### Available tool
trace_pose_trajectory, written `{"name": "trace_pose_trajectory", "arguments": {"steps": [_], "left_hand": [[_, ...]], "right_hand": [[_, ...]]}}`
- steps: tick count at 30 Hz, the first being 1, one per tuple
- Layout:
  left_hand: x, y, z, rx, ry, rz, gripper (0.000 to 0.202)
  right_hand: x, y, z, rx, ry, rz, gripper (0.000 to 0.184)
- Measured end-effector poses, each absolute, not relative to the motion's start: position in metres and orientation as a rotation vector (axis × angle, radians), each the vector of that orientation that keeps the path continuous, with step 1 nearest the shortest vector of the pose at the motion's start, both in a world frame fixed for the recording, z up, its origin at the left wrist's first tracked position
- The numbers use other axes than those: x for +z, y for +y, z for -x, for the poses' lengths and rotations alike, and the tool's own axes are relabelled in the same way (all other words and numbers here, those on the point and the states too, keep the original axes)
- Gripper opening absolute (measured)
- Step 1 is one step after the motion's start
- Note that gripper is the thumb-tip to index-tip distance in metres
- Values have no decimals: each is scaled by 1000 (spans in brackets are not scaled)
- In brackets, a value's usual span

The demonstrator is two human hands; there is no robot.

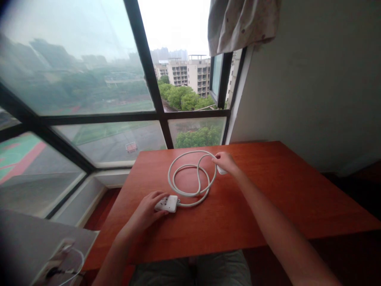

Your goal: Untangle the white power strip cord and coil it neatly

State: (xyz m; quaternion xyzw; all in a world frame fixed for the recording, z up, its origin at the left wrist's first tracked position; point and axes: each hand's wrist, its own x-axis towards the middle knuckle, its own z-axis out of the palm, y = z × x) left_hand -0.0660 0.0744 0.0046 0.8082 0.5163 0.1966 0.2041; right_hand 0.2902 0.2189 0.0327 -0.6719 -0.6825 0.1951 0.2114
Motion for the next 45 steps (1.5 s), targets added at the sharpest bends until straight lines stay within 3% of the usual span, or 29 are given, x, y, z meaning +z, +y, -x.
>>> {"name": "trace_pose_trajectory", "arguments": {"steps": [10, 13, 17, 21, 24, 26, 33, 40, 45], "left_hand": [[11, 108, 106, 488, 1498, -2230, 47], [10, 110, 107, 485, 1514, -2255, 47], [14, 108, 99, 561, 1560, -2233, 51], [25, 96, 66, 851, 1539, -2005, 48], [31, 84, 26, 972, 1256, -1632, 47], [32, 77, 1, 1039, 1051, -1317, 49], [45, 66, -19, 1407, 911, -659, 25], [65, 51, -3, 1630, 766, -568, 18], [45, 12, -25, 1628, 809, -827, 10]], "right_hand": [[18, 205, -323, 623, -1577, 1832, 21], [40, 191, -323, 745, -1436, 1706, 26], [91, 164, -312, 1177, -1039, 1196, 27], [132, 136, -287, 1289, -964, 931, 27], [141, 123, -264, 1302, -998, 863, 28], [137, 119, -251, 1323, -1033, 849, 28], [106, 112, -244, 1272, -1227, 1009, 32], [73, 92, -237, 1528, -1254, 1000, 47], [48, 77, -219, 1594, -1174, 934, 49]]}}
